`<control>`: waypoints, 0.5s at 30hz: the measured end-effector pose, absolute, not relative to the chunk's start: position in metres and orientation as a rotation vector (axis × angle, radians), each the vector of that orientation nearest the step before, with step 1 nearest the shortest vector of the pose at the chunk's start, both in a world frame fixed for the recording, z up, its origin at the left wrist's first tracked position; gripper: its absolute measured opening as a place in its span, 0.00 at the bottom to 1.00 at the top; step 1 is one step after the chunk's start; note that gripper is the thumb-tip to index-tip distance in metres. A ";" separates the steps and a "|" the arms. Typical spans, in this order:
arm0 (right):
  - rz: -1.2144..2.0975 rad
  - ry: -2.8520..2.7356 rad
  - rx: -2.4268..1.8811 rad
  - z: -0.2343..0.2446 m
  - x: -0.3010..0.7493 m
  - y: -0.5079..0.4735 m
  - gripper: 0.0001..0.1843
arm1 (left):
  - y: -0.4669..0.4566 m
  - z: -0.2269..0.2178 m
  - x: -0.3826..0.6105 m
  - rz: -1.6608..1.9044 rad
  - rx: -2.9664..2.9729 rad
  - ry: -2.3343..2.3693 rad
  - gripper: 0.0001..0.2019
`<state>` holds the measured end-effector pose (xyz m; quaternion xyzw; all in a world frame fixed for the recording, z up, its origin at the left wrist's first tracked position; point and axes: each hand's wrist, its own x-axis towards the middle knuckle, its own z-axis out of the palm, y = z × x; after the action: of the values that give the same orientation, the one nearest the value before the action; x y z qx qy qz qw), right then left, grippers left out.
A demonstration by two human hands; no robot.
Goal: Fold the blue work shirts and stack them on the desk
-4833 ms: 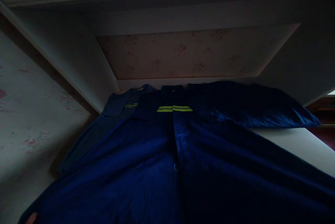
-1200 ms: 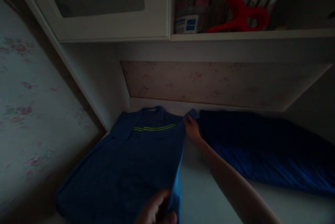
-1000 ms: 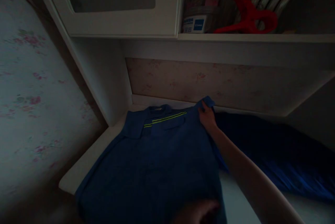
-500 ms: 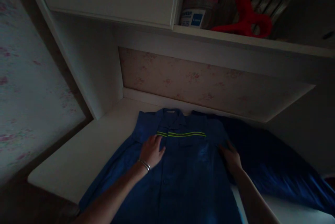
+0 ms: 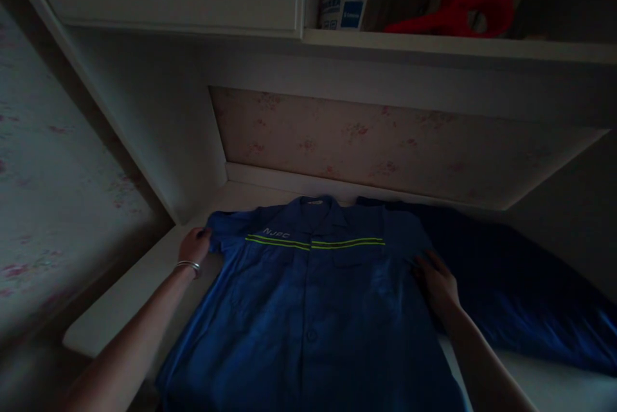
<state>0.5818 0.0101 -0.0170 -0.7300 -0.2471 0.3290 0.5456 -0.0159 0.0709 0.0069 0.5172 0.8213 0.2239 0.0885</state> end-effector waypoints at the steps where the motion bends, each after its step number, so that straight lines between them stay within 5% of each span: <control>1: 0.778 -0.579 -1.729 -0.018 0.582 0.011 0.40 | 0.066 0.006 -0.030 0.663 1.487 2.470 0.20; 9: 0.688 -0.673 -1.746 -0.032 0.592 0.015 0.41 | 0.048 0.010 -0.024 0.821 1.599 2.539 0.22; 15: 0.714 -0.749 -1.736 -0.017 0.578 0.005 0.40 | 0.099 0.006 0.046 0.638 2.103 2.127 0.25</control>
<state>0.5776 0.0054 -0.0165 -0.7276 -0.3141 0.2993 0.5315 0.0457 0.0990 0.0056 0.6870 0.6949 0.2085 0.0416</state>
